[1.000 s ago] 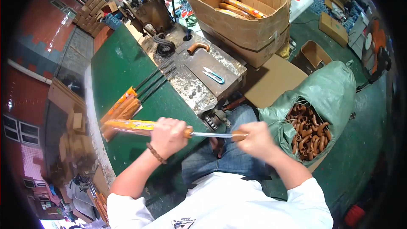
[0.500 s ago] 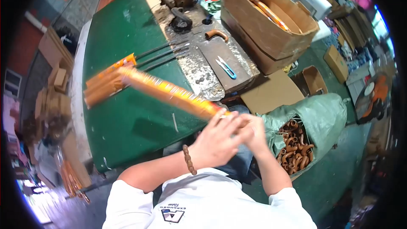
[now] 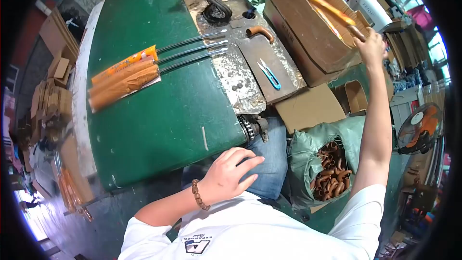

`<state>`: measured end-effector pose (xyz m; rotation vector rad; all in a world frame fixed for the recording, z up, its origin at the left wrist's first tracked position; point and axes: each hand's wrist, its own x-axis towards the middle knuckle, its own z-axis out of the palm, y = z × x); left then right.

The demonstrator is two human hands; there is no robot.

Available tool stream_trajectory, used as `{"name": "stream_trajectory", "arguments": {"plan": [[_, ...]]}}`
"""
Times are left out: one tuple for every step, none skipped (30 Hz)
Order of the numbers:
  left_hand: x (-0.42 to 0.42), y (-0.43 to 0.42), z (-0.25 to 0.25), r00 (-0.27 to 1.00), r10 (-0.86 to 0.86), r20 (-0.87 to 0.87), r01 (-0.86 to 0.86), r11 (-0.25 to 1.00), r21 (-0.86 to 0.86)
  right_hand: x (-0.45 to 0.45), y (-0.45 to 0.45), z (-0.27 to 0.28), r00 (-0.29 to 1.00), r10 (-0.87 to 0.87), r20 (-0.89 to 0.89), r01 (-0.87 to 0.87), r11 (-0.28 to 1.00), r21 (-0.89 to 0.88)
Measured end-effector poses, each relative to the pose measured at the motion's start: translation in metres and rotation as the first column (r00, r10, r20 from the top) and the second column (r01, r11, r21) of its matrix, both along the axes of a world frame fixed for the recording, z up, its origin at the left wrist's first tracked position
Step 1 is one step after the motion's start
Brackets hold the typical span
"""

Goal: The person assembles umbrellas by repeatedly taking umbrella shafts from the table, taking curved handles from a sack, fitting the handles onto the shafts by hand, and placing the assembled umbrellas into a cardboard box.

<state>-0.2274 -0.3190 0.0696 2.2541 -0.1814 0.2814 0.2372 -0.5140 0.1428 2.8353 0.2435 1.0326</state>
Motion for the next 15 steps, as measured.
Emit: {"name": "stream_trajectory", "arguments": {"plan": [[0.003, 0.003, 0.004, 1.0, 0.027, 0.002, -0.027, 1.0, 0.001, 0.006, -0.001, -0.014, 1.0, 0.003, 0.02, -0.003, 1.0, 0.01], [0.005, 0.006, 0.007, 0.998, 0.063, 0.0, -0.063, 0.998, 0.004, -0.002, -0.004, -0.018, 1.0, 0.003, 0.01, -0.003, 1.0, 0.004], [0.008, 0.012, 0.01, 0.995, 0.101, 0.001, -0.101, 0.995, 0.01, -0.015, -0.011, -0.024, 0.977, 0.187, 0.098, -0.195, 0.977, 0.081], [0.015, 0.017, 0.009, 0.991, 0.137, 0.005, -0.137, 0.99, 0.015, -0.028, -0.02, -0.029, 0.915, 0.351, 0.201, -0.381, 0.914, 0.139], [0.022, 0.029, 0.006, 0.986, 0.165, 0.021, -0.165, 0.985, 0.053, -0.043, -0.032, -0.038, 0.901, 0.382, 0.206, -0.421, 0.884, 0.201], [0.033, 0.041, 0.005, 0.975, 0.215, 0.059, -0.219, 0.971, 0.09, -0.062, -0.047, -0.052, 0.891, 0.405, 0.204, -0.448, 0.854, 0.262], [0.045, 0.058, -0.002, 0.964, 0.252, 0.088, -0.262, 0.955, 0.138, -0.081, -0.062, -0.069, 0.89, 0.403, 0.21, -0.454, 0.823, 0.343], [0.059, 0.076, -0.01, 0.954, 0.275, 0.122, -0.294, 0.938, 0.182, -0.099, -0.08, -0.09, 0.916, 0.386, 0.114, -0.394, 0.801, 0.451], [0.073, 0.095, -0.014, 0.934, 0.328, 0.139, -0.35, 0.917, 0.189, -0.115, -0.099, -0.114, 0.932, 0.363, 0.019, -0.314, 0.776, 0.547], [0.084, 0.117, -0.024, 0.911, 0.391, 0.131, -0.411, 0.878, 0.246, -0.134, -0.118, -0.14, 0.935, 0.354, -0.023, -0.269, 0.75, 0.605], [0.094, 0.139, -0.032, 0.899, 0.393, 0.191, -0.437, 0.832, 0.342, -0.152, -0.143, -0.168, 0.943, 0.327, -0.058, -0.233, 0.777, 0.585], [0.103, 0.159, -0.037, 0.892, 0.394, 0.222, -0.452, 0.789, 0.417, -0.177, -0.165, -0.189, 0.955, 0.27, -0.124, -0.149, 0.795, 0.588], [0.109, 0.175, -0.043, 0.877, 0.421, 0.233, -0.478, 0.713, 0.513, -0.201, -0.185, -0.209, 0.96, 0.214, -0.183, -0.066, 0.803, 0.593], [0.113, 0.199, -0.052, 0.873, 0.438, 0.216, -0.474, 0.652, 0.591, -0.225, -0.198, -0.216, 0.957, 0.159, -0.243, 0.012, 0.813, 0.582], [0.115, 0.212, -0.057, 0.856, 0.475, 0.203, -0.489, 0.621, 0.612, -0.247, -0.21, -0.223, 0.944, 0.104, -0.312, 0.115, 0.785, 0.608]]}}
